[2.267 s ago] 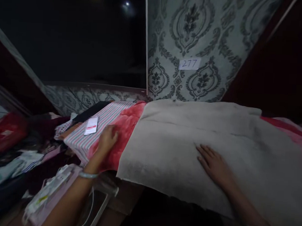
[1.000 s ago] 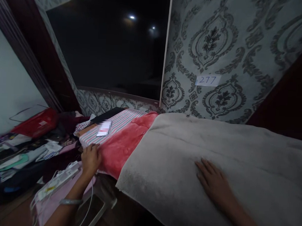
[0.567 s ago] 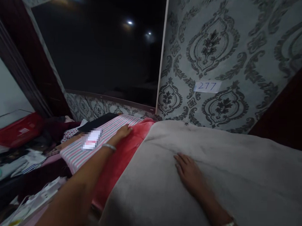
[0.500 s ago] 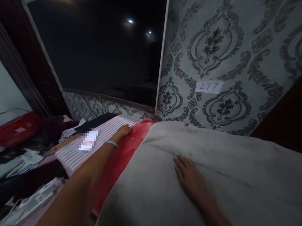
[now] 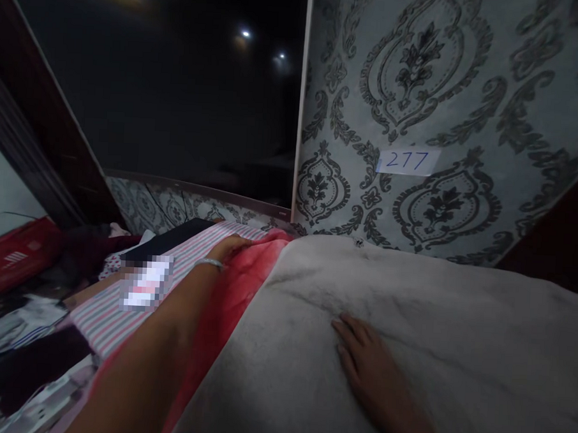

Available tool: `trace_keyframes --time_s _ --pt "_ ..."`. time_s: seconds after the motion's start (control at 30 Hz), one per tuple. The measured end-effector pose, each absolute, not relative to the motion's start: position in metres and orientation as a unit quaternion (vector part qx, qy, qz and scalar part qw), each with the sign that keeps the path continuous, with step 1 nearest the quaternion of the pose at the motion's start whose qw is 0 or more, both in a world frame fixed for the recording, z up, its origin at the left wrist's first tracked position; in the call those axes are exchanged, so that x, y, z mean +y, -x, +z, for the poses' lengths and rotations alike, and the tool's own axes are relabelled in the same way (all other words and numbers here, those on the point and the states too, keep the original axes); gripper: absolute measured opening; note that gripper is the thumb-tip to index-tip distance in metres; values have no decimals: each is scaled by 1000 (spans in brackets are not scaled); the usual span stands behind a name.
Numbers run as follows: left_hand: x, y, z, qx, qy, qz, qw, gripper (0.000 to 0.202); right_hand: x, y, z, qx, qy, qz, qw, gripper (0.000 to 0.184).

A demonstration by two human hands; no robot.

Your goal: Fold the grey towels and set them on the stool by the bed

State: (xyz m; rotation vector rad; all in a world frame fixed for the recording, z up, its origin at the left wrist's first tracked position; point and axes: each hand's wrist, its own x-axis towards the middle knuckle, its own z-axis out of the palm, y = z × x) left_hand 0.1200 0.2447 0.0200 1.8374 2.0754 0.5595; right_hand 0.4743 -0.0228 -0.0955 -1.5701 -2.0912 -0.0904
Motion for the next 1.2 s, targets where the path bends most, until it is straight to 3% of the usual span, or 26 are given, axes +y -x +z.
trace_keyframes --time_s 0.57,0.8,1.0,1.2 --pt "245 -134 75 718 -647 251 -53 32 -22 -473 -89 -772 583 -21 253 45" --pt "249 -135 46 710 -673 198 -55 37 -23 -473 -91 -768 582 -19 268 44" --pt "223 -142 23 595 -797 103 5 22 -23 -472 -92 -764 582 -18 277 43" --pt "175 -156 39 599 -796 86 -25 24 -24 -472 -89 -762 590 -1 266 44"
